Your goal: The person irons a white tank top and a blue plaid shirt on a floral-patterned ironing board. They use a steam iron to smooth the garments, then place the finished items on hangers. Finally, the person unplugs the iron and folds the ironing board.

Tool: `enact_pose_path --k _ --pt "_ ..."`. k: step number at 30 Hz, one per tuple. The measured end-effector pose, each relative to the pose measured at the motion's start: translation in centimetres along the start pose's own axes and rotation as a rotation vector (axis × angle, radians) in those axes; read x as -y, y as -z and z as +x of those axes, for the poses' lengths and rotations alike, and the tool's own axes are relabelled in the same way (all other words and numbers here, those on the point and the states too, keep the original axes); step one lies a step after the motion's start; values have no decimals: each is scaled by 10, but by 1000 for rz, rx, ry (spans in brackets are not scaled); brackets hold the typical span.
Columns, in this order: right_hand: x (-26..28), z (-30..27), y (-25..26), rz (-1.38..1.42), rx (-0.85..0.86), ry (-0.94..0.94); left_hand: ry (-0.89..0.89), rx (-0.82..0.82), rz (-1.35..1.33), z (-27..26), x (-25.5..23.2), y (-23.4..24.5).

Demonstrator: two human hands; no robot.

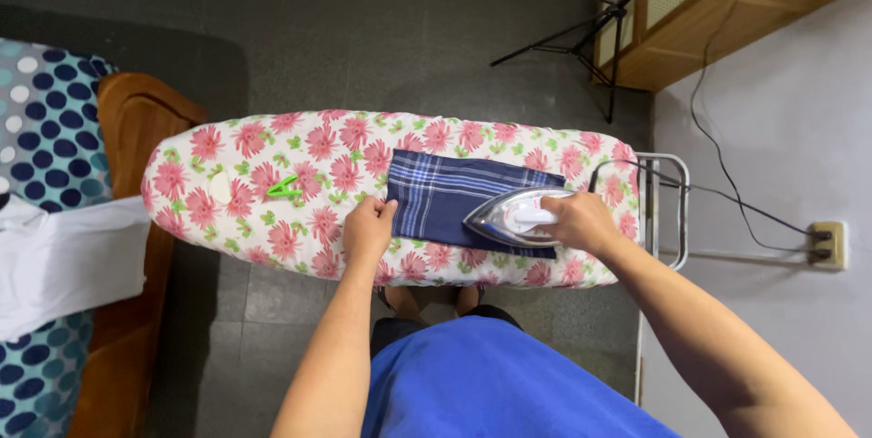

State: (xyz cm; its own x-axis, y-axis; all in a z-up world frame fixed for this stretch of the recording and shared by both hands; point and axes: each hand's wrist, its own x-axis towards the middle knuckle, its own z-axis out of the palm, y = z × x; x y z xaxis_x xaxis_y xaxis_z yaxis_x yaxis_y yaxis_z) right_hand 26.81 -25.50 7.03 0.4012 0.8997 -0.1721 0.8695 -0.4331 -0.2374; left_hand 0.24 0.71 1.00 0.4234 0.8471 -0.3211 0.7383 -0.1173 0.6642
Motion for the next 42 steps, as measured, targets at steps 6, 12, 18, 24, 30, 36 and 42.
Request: enact_pose_path --k 6,12,18,24,30,36,42 --pt "55 27 -16 70 -101 -291 -442 116 527 -47 -20 -15" --pt "84 59 2 9 -67 5 -791 -90 405 -87 -8 -27" --pt "116 86 9 140 -220 -55 -666 -87 517 -102 -6 -18" --pt "141 111 13 142 -115 -302 -619 -86 520 -108 -12 -9" --pt "135 114 13 230 -56 -289 -638 -31 406 -106 -10 8" --pt "97 81 13 -26 34 30 -666 -86 137 -99 25 31" --pt "153 91 -9 46 -15 1 -290 -479 -263 -86 50 37"
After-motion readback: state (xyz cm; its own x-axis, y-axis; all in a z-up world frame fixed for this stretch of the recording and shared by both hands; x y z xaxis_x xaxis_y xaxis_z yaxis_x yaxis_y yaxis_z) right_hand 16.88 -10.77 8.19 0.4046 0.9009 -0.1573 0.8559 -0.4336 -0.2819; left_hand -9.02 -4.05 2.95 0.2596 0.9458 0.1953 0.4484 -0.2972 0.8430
